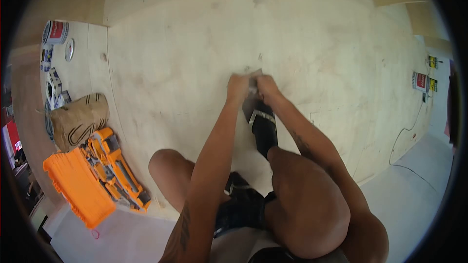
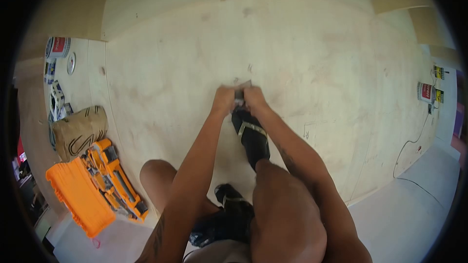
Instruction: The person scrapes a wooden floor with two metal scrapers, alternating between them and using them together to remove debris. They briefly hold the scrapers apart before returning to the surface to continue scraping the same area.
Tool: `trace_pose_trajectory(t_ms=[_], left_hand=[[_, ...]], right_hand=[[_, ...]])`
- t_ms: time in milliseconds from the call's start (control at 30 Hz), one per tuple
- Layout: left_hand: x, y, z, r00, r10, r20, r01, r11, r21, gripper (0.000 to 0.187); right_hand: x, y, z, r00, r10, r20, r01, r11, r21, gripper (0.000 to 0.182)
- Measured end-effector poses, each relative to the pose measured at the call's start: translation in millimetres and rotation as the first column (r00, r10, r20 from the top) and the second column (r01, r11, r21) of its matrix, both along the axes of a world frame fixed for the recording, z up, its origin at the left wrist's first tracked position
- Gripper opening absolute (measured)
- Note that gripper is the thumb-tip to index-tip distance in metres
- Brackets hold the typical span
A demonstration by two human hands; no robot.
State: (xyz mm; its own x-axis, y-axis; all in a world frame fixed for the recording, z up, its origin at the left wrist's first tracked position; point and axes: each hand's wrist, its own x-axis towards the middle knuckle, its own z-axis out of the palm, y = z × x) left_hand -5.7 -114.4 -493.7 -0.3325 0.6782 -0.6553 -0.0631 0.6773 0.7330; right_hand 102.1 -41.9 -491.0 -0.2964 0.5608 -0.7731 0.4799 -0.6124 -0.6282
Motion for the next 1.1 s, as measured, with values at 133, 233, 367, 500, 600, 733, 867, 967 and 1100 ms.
trace_pose_trajectory(t_ms=[133,233,367,500,600,733,867,967,1100], left_hand=[[10.5,-13.7,17.8,0.967,0.165,0.195,-0.159,0.986,-0.05,0.029],[25.8,-39.9,-68.6,0.964,-0.013,-0.266,0.069,0.977,0.204,0.036],[-3.5,15.2,-2.5,0.934,0.243,0.263,-0.209,0.966,-0.149,0.038],[-4.9,-32.9,9.7,0.992,0.118,-0.04,-0.122,0.986,-0.115,0.039],[10.9,-56.0,22.0,0.818,-0.024,-0.574,-0.047,0.993,-0.109,0.042],[22.8,-47.1,24.9,0.682,-0.227,-0.695,0.187,0.973,-0.135,0.064],[5.9,-40.3,13.0,0.715,-0.198,-0.671,0.264,0.965,-0.003,0.064],[-23.6,-25.6,4.5,0.607,-0.342,-0.718,0.602,0.787,0.134,0.052],[-41.9,-17.5,10.7,0.586,-0.377,-0.717,0.69,0.696,0.198,0.047]], right_hand=[[18.9,-36.9,12.6,1.0,-0.02,0.015,0.021,0.997,-0.077,0.026],[3.2,-14.3,16.0,1.0,0.002,0.03,-0.001,0.999,-0.037,0.027],[2.8,17.4,27.7,0.971,-0.19,-0.147,0.17,0.976,-0.137,0.024],[39.2,21.0,33.2,0.868,-0.423,-0.261,0.375,0.902,-0.215,0.02],[71.6,24.4,28.7,0.748,-0.595,-0.294,0.53,0.802,-0.274,0.018],[85.9,17.4,35.6,0.647,-0.707,-0.285,0.615,0.705,-0.352,0.019],[99.5,14.8,42.3,0.665,-0.686,-0.295,0.572,0.722,-0.39,0.019],[103.2,17.3,45.7,0.693,-0.665,-0.278,0.575,0.742,-0.345,0.019],[95.2,14.9,44.9,0.82,-0.528,-0.219,0.477,0.843,-0.247,0.02]])
